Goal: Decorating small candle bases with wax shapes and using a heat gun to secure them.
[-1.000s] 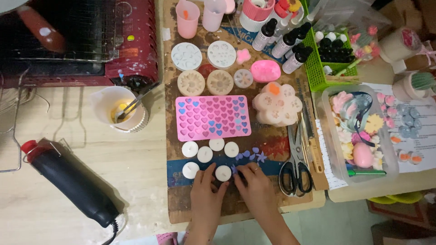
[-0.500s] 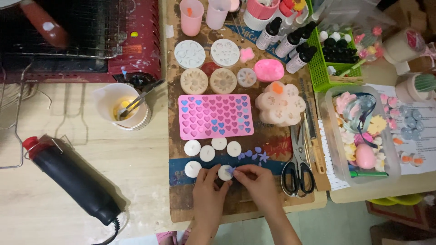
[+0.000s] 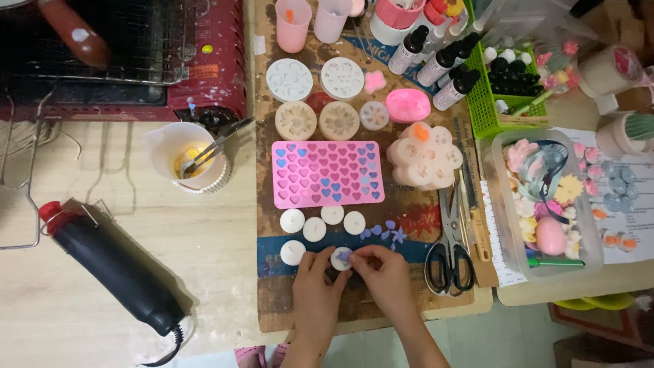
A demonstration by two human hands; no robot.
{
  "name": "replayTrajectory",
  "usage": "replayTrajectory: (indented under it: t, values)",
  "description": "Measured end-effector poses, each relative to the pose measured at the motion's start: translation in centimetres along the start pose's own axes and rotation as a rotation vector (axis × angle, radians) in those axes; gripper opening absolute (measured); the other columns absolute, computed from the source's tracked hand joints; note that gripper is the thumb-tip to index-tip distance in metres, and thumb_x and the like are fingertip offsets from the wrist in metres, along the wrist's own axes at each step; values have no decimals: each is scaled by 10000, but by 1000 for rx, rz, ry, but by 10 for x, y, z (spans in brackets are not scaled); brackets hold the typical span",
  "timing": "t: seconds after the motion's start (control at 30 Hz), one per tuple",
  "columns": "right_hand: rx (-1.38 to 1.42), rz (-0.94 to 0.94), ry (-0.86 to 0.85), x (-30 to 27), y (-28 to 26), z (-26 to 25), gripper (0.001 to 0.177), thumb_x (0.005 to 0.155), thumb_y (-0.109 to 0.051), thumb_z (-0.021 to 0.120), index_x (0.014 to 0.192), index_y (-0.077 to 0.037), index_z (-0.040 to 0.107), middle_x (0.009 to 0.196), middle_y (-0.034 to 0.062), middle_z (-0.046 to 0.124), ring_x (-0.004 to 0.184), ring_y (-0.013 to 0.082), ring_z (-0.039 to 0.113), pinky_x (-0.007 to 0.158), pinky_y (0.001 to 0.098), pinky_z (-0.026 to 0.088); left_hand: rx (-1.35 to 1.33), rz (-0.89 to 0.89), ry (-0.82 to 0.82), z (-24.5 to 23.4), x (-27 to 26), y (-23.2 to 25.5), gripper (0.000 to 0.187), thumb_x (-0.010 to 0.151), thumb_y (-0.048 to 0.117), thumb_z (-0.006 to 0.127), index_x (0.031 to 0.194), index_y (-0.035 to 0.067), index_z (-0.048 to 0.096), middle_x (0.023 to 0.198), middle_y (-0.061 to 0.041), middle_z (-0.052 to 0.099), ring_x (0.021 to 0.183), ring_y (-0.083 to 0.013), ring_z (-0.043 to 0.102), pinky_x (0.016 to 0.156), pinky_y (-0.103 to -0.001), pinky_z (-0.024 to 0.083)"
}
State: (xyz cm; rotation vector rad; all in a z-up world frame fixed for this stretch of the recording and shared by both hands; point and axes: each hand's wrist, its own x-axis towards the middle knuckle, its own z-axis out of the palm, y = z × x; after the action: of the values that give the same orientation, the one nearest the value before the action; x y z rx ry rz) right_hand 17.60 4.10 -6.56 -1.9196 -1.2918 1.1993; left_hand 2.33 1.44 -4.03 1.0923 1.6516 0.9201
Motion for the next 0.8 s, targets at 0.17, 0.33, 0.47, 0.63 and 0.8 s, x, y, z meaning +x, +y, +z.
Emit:
replayTrajectory:
  t: [0.17, 0.33, 0.47, 0.63, 0.8]
  values:
    - [-30, -22, 54, -4, -13, 1, 157, 829, -149, 812, 864, -1, 769, 693, 19, 707, 609, 75, 590, 565, 253, 495, -2, 25, 21, 0, 0, -1, 448, 760, 79, 823, 1187, 55, 691, 959, -91, 601, 693, -230, 643, 629, -357, 536]
    - [-6, -50, 69, -4, -11, 4, 164, 802, -137, 842, 826, -4, 749, 694, 27, 692, 613, 72, 589, 563, 248, 499, 12, 25, 3, 2, 0, -5, 435, 773, 57, 819, 1189, 45, 693, 951, -94, 599, 738, -224, 654, 652, -350, 539]
    - [-9, -47, 60, -1, -6, 4, 158, 802, -138, 842, 824, -8, 754, 694, 20, 688, 612, 68, 591, 562, 242, 502, 0, 41, 20, 5, 1, -10, 438, 758, 59, 810, 1182, 56, 697, 949, -90, 601, 699, -223, 654, 632, -345, 545]
    - [35, -23, 42, 1, -6, 5, 158, 799, -126, 843, 819, 4, 754, 664, 19, 692, 590, 75, 579, 546, 250, 482, -14, -1, -2, 0, 0, 0, 416, 780, 58, 796, 1184, 51, 695, 942, -97, 600, 683, -229, 653, 630, -353, 541]
    - [29, -10, 44, 3, -5, 6, 160, 797, -133, 845, 818, 0, 760, 666, 24, 699, 600, 74, 596, 557, 248, 499, 1, -8, -2, 4, 2, -7, 437, 763, 62, 808, 1185, 57, 694, 954, -94, 605, 677, -229, 653, 630, -354, 539]
